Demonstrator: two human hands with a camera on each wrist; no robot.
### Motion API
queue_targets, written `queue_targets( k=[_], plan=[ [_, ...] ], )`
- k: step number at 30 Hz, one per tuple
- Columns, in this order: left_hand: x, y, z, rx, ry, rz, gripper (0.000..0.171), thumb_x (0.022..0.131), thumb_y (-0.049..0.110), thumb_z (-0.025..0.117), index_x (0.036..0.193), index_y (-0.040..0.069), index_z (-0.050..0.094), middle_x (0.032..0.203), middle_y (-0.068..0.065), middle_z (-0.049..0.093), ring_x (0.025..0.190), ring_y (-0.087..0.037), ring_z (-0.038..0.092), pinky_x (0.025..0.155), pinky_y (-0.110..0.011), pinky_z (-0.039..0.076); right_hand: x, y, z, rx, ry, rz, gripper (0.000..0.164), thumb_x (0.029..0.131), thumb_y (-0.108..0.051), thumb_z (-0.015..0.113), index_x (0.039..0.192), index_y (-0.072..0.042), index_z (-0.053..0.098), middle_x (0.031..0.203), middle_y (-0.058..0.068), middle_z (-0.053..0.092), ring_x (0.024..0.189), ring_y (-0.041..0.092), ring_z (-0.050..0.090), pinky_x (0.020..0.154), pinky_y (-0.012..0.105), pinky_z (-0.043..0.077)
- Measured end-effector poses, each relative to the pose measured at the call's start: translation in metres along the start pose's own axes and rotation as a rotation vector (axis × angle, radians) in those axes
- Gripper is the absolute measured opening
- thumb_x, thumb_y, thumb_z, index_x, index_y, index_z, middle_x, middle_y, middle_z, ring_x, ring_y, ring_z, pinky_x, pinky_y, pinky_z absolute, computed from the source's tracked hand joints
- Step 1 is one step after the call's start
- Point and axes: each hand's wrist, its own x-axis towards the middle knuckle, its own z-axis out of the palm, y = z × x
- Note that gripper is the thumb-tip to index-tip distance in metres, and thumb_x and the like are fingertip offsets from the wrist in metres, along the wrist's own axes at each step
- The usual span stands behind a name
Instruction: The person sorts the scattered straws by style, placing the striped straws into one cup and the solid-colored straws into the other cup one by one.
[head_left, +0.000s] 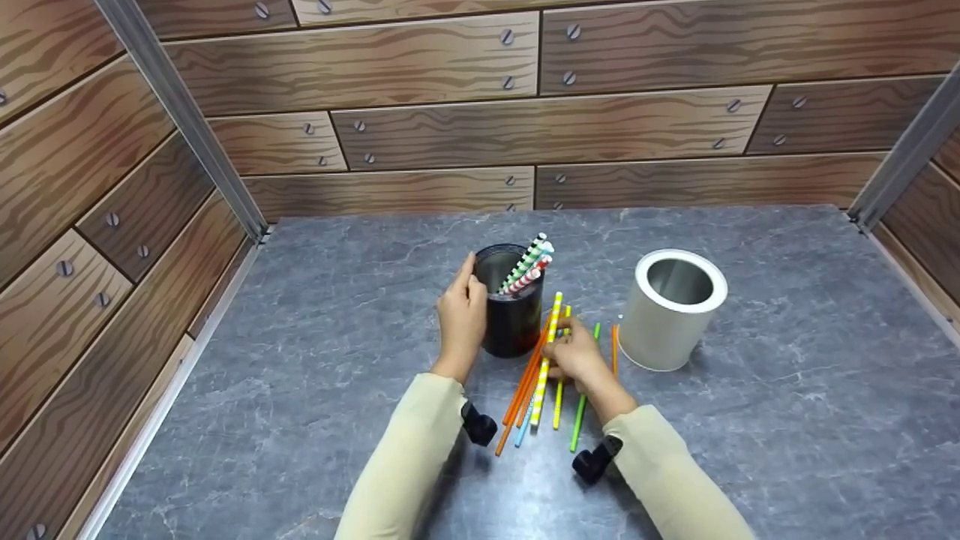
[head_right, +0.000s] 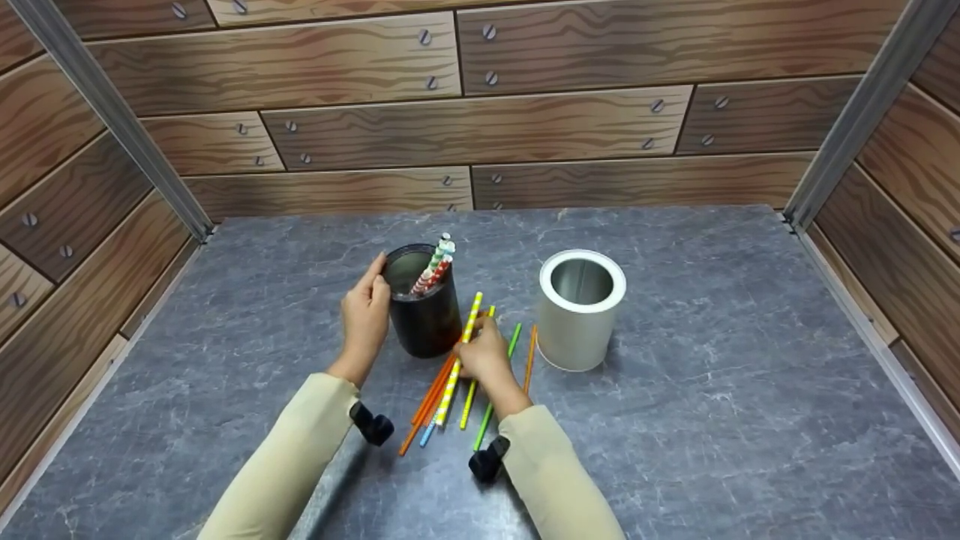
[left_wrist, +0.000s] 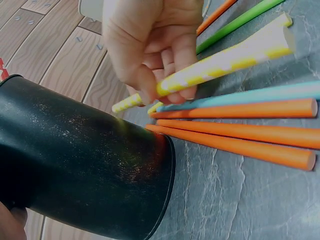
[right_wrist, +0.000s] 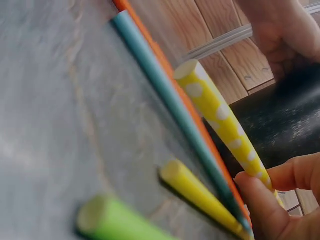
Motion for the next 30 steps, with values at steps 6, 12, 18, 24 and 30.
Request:
queue_targets(
  k=[6, 12, 18, 24, 30],
  plan=[
    [0.0, 0.0, 0.0, 0.01, 0.015, 0.021, 0.042, 0.088, 0.012, 0.043, 0.127, 0.01, 0.058, 0.119, -0.01, 0.062, 0.062, -0.017, 0.041, 0.065, -0.029, 0.04, -0.004, -0.01, 0.0, 0.044, 0.029, -0.041, 0.045, 0.076, 0.009, 0.05, 0.118, 0.001, 0.035, 0.069, 0.005, 0.046, 0.051, 0.013, 0.051, 0.043, 0.025, 0.046],
    [0.0, 0.0, 0.0, 0.013, 0.026, 0.027, 0.042, 0.087, 0.012, 0.044, 0.127, 0.01, 0.058, 0.122, -0.009, 0.06, 0.071, -0.021, 0.049, 0.069, -0.032, 0.043, -0.009, -0.02, -0.004, 0.08, 0.017, -0.088, 0.045, 0.078, 0.01, 0.049, 0.118, 0.0, 0.033, 0.07, 0.004, 0.046, 0.054, 0.014, 0.05, 0.044, 0.025, 0.046],
    [0.0, 0.0, 0.001, 0.021, 0.018, 0.017, 0.042, 0.088, 0.013, 0.043, 0.127, 0.01, 0.058, 0.125, -0.007, 0.058, 0.074, -0.021, 0.051, 0.071, -0.034, 0.045, -0.016, -0.028, -0.007, 0.098, 0.035, -0.134, 0.047, 0.075, 0.01, 0.05, 0.118, -0.002, 0.035, 0.066, 0.002, 0.042, 0.054, 0.012, 0.048, 0.047, 0.026, 0.047],
    [0.0, 0.0, 0.0, 0.013, 0.007, 0.012, 0.043, 0.088, 0.013, 0.043, 0.128, 0.01, 0.057, 0.124, -0.007, 0.059, 0.058, -0.015, 0.036, 0.064, -0.028, 0.041, -0.023, -0.035, -0.01, 0.151, 0.073, -0.192, 0.047, 0.074, 0.012, 0.049, 0.116, -0.002, 0.035, 0.065, 0.002, 0.043, 0.053, 0.011, 0.048, 0.045, 0.023, 0.045],
    [0.0, 0.0, 0.0, 0.014, 0.007, 0.007, 0.043, 0.088, 0.012, 0.042, 0.128, 0.01, 0.057, 0.124, -0.007, 0.059, 0.065, -0.018, 0.044, 0.067, -0.03, 0.042, -0.031, -0.046, -0.013, 0.201, 0.099, -0.244, 0.046, 0.076, 0.014, 0.049, 0.117, -0.002, 0.034, 0.066, 0.002, 0.043, 0.054, 0.011, 0.049, 0.046, 0.021, 0.045]
  ],
)
